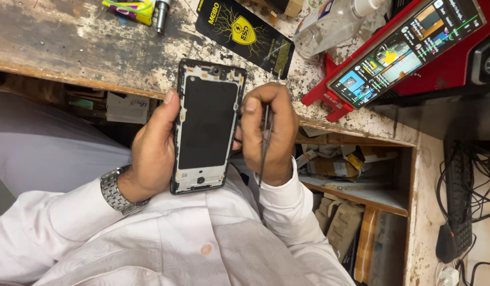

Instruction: The person uses a thin metal tool to scrape adhesive residue from the inner frame of a disassembled smartphone. They rotate the phone to access different edges and continue scraping along the perimeter. A second smartphone on a red stand is briefly tapped with the tool, then the person resumes scraping the first phone's frame.

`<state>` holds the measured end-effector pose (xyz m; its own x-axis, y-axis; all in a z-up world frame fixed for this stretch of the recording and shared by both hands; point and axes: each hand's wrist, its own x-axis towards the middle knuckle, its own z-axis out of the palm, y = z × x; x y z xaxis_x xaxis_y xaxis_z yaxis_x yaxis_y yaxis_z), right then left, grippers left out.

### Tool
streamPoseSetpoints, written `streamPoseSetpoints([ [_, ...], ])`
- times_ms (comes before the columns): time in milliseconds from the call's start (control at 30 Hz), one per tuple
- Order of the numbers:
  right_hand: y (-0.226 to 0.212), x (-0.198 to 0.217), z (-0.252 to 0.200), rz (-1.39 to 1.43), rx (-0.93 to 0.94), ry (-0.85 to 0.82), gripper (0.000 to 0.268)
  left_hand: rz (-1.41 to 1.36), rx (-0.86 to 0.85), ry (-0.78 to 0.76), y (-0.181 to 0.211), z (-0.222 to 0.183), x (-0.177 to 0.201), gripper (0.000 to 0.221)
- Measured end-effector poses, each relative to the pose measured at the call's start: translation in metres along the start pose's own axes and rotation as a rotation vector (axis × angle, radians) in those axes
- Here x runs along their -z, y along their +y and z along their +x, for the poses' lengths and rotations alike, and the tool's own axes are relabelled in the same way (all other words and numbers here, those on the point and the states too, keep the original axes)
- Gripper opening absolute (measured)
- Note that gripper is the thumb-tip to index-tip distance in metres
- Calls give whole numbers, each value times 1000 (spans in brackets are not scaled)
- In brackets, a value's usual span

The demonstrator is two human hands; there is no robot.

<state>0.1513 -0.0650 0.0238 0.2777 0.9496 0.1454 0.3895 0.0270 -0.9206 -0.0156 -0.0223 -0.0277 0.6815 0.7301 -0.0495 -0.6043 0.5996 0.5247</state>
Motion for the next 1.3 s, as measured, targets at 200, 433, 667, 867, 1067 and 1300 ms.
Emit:
streamPoseSetpoints([
  [200, 16, 8, 1, -52, 302, 59, 9, -106, 52, -31, 0, 6, 4, 75],
  [433, 13, 8, 5, 64, 148, 42, 11, -166, 74, -84, 1, 7, 6, 78],
  [667, 3, 9, 9, 240, -75, -66, 18, -100, 50, -76, -2, 4, 5, 76],
  [867, 0, 8, 12, 318, -93, -125, 18, -106, 50, -97, -1, 4, 5, 75],
  [1067, -3, 5, 11, 284, -5, -117, 30, -177, 101, -98, 0, 6, 6, 75],
  [1300, -4, 5, 13, 243, -22, -100, 34, -156, 100, -90, 2, 6, 5, 74],
])
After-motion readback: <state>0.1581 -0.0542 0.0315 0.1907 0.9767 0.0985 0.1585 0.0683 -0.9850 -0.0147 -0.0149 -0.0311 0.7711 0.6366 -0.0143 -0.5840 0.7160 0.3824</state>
